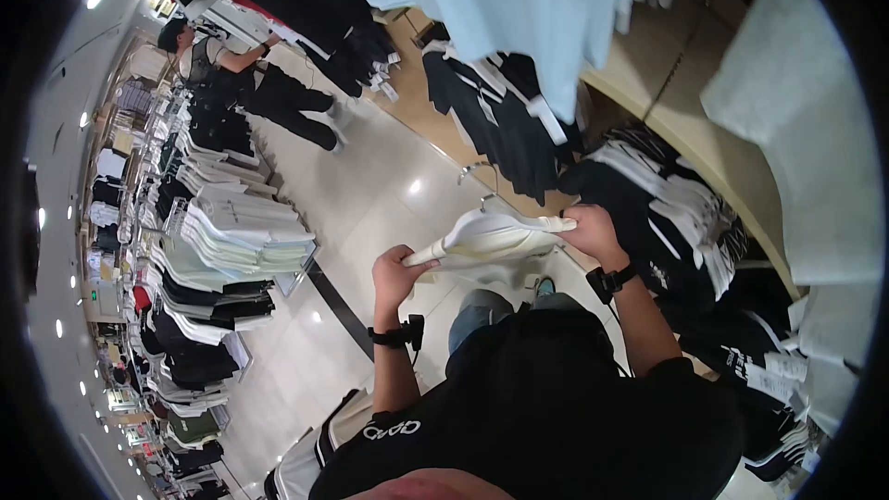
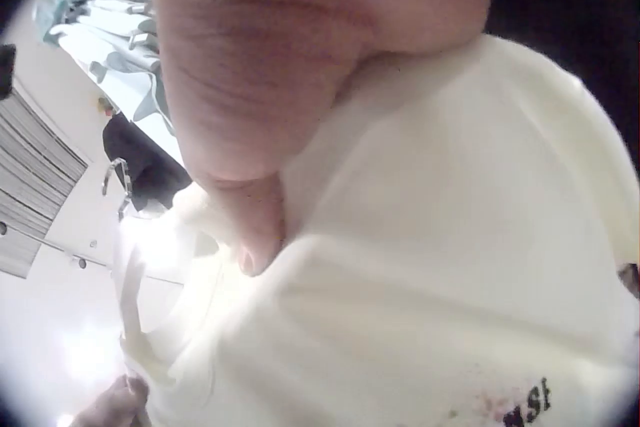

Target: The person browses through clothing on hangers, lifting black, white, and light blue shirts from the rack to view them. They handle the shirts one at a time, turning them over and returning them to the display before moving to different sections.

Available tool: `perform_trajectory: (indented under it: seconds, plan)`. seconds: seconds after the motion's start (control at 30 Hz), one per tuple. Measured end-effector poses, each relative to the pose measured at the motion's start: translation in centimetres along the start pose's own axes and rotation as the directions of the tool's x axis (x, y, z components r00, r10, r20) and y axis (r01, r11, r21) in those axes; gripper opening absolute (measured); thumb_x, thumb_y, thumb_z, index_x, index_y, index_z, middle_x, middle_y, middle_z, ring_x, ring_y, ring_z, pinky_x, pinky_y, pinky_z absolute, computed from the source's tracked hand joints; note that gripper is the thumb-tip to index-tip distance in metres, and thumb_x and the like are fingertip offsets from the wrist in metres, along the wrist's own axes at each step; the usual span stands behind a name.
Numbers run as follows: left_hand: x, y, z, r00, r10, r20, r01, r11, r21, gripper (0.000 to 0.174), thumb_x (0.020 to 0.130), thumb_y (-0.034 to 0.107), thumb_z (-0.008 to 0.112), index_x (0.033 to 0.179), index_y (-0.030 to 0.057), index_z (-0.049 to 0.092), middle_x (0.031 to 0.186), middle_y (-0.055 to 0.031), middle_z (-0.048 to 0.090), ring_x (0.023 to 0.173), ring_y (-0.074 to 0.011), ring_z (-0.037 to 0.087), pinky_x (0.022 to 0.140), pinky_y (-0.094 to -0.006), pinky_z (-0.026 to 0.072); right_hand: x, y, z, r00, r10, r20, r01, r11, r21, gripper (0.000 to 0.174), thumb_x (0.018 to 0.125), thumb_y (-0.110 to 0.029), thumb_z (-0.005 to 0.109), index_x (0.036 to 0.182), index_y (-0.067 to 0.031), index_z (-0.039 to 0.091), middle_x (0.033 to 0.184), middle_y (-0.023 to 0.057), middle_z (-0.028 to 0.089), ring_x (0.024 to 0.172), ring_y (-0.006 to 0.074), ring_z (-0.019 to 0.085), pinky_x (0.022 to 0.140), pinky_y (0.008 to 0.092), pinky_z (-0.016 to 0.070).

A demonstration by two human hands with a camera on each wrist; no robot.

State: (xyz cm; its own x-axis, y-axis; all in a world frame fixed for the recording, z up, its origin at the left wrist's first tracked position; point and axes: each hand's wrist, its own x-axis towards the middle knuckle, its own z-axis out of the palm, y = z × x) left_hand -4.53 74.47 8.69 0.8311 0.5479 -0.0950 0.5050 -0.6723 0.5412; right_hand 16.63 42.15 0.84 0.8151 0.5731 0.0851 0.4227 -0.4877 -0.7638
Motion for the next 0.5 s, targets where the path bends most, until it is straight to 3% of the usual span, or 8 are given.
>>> perform_trajectory:
  seconds: [0.07,0.17,0.2,0.27,0.33,0.4,0.47,0.5]
  plan:
    - [4.7,-1.0,-0.2,1.000,0.002,0.010,-0.001,0.995,-0.104,0.050,0.064,0.049,0.090,0.074,0.0047,0.069,0.066,-0.0088,0.064,0.060,-0.0262,0.061,0.057,-0.0377,0.0468,3.3,-1.4,-0.4,0.999,-0.007,-0.033,0.005,0.999,-0.053,0.036,0.071,-0.037,0.085,0.074,-0.0051,0.068,0.067,0.0144,0.063,0.066,0.0342,0.064,0.058,0.0408,0.0479]
    - [13.5,-2.8,0.5,0.994,0.107,0.002,-0.106,0.981,-0.163,0.050,0.064,0.046,0.091,0.078,0.0029,0.070,0.069,-0.0101,0.065,0.062,-0.0253,0.062,0.059,-0.0367,0.0471,7.5,-4.1,-1.0,0.983,0.179,-0.035,-0.181,0.979,-0.098,0.044,0.075,-0.044,0.084,0.077,-0.0027,0.069,0.065,0.0128,0.063,0.062,0.0304,0.064,0.056,0.0380,0.0469]
    - [16.5,-3.0,0.7,0.986,0.164,-0.039,-0.168,0.969,-0.183,0.050,0.064,0.045,0.091,0.079,0.0021,0.070,0.070,-0.0110,0.065,0.063,-0.0259,0.062,0.059,-0.0369,0.0472,8.7,-4.9,-0.8,0.955,0.292,-0.048,-0.288,0.955,0.077,0.049,0.074,-0.049,0.084,0.076,-0.0020,0.069,0.066,0.0152,0.064,0.063,0.0330,0.064,0.056,0.0396,0.0474]
    - [22.5,-0.6,-0.2,0.978,0.203,0.056,-0.189,0.964,-0.186,0.051,0.065,0.045,0.090,0.082,0.0009,0.070,0.073,-0.0133,0.066,0.066,-0.0304,0.064,0.062,-0.0384,0.0484,11.0,-5.8,-1.3,0.946,0.285,-0.156,-0.310,0.935,-0.173,0.053,0.073,-0.052,0.083,0.074,-0.0007,0.069,0.066,0.0167,0.065,0.063,0.0350,0.065,0.057,0.0422,0.0483]
    - [27.8,0.8,0.2,0.928,0.373,-0.001,-0.367,0.913,-0.179,0.051,0.066,0.044,0.090,0.081,0.0001,0.070,0.075,-0.0145,0.067,0.068,-0.0344,0.064,0.063,-0.0403,0.0490,12.7,-7.1,-2.1,0.906,0.364,-0.214,-0.410,0.881,-0.235,0.055,0.076,-0.054,0.080,0.074,0.0000,0.070,0.065,0.0181,0.064,0.063,0.0376,0.063,0.059,0.0443,0.0494]
    - [32.9,1.6,0.9,0.904,0.424,0.059,-0.406,0.892,-0.198,0.049,0.065,0.041,0.091,0.081,-0.0001,0.069,0.076,-0.0145,0.067,0.070,-0.0354,0.064,0.064,-0.0403,0.0495,14.1,-7.2,-0.5,0.875,0.314,-0.370,-0.393,0.906,-0.160,0.057,0.076,-0.054,0.080,0.072,0.0013,0.068,0.065,0.0201,0.061,0.063,0.0391,0.061,0.059,0.0445,0.0493]
    - [36.6,1.5,1.9,0.880,0.474,-0.013,-0.463,0.852,-0.245,0.049,0.064,0.040,0.091,0.081,-0.0003,0.070,0.077,-0.0144,0.067,0.072,-0.0343,0.065,0.065,-0.0402,0.0498,16.0,-9.1,0.5,0.838,0.411,-0.359,-0.495,0.850,-0.181,0.053,0.076,-0.046,0.082,0.070,0.0032,0.064,0.065,0.0227,0.059,0.063,0.0409,0.059,0.058,0.0452,0.0484]
    - [38.7,0.6,2.5,0.819,0.569,-0.075,-0.568,0.784,-0.251,0.047,0.067,0.032,0.092,0.086,-0.0029,0.067,0.076,-0.0118,0.067,0.066,-0.0248,0.062,0.066,-0.0334,0.0508,16.7,-9.5,1.4,0.820,0.427,-0.381,-0.528,0.822,-0.214,0.052,0.076,-0.044,0.083,0.070,0.0031,0.064,0.064,0.0225,0.059,0.063,0.0415,0.059,0.057,0.0452,0.0479]
